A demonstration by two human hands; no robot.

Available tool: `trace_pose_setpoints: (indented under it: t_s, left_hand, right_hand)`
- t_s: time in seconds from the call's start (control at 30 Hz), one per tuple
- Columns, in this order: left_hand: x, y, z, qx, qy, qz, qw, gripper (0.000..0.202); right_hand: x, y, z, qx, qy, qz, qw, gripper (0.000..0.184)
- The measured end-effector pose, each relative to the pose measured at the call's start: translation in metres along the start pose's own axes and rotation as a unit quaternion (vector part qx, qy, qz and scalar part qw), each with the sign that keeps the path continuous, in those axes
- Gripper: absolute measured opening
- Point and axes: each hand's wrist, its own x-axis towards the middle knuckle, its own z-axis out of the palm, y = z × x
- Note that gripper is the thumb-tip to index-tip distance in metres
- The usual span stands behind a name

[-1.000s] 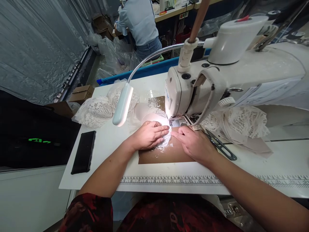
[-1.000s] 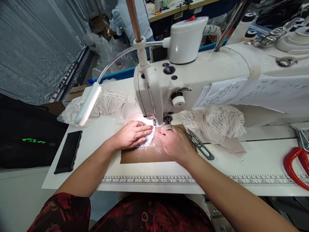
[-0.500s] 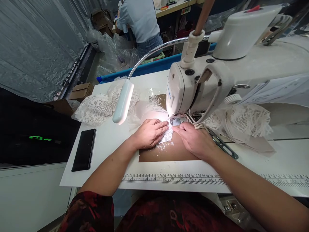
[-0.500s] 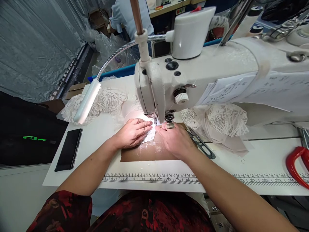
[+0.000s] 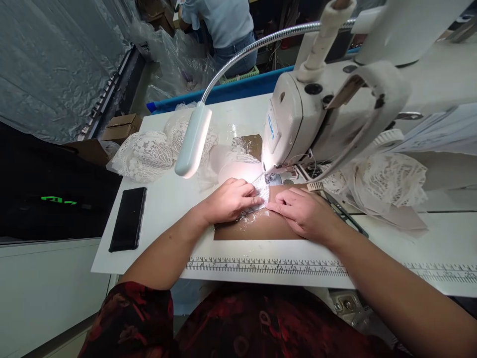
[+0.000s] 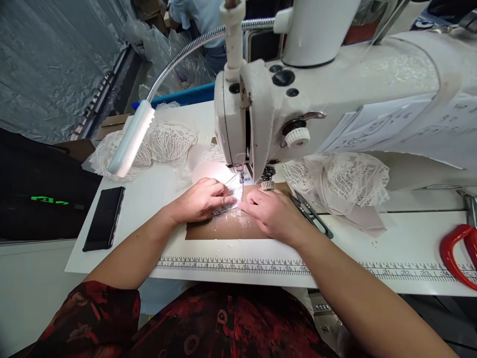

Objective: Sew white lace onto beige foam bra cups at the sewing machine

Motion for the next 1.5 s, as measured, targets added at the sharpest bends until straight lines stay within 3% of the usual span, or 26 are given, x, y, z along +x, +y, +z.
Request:
trace_pose_setpoints:
  t_s: [0.47,0.7,0.93,1.3,1.5]
  left_hand:
    - [0.001,0.003,-0.005,-0.004,-0.051,-0.016,0.999,0.034]
    - [0.002,0.003,-0.005,0.001,-0.043,-0.012,0.999,0.036]
    - [0.001,0.005,-0.005,0.002,-0.032,-0.011,0.999,0.034]
    - [0.013,0.011,0.0,0.043,-0.011,-0.057,0.997,0.041]
    - [0.014,0.01,-0.006,0.05,-0.034,-0.045,0.997,0.042]
  right_hand:
    - [-0.001,0.001,-0.001,0.011,0.008,-0.013,1.0,0.031]
    - [0.0,-0.002,-0.003,0.034,0.049,0.003,0.998,0.031]
    - [-0.002,-0.004,0.004,-0.002,0.02,0.014,1.0,0.031]
    - [-0.001,-0.006,0.006,-0.004,0.038,0.009,0.999,0.027]
    - [-0.001,-0.006,0.007,-0.009,0.037,0.012,0.999,0.027]
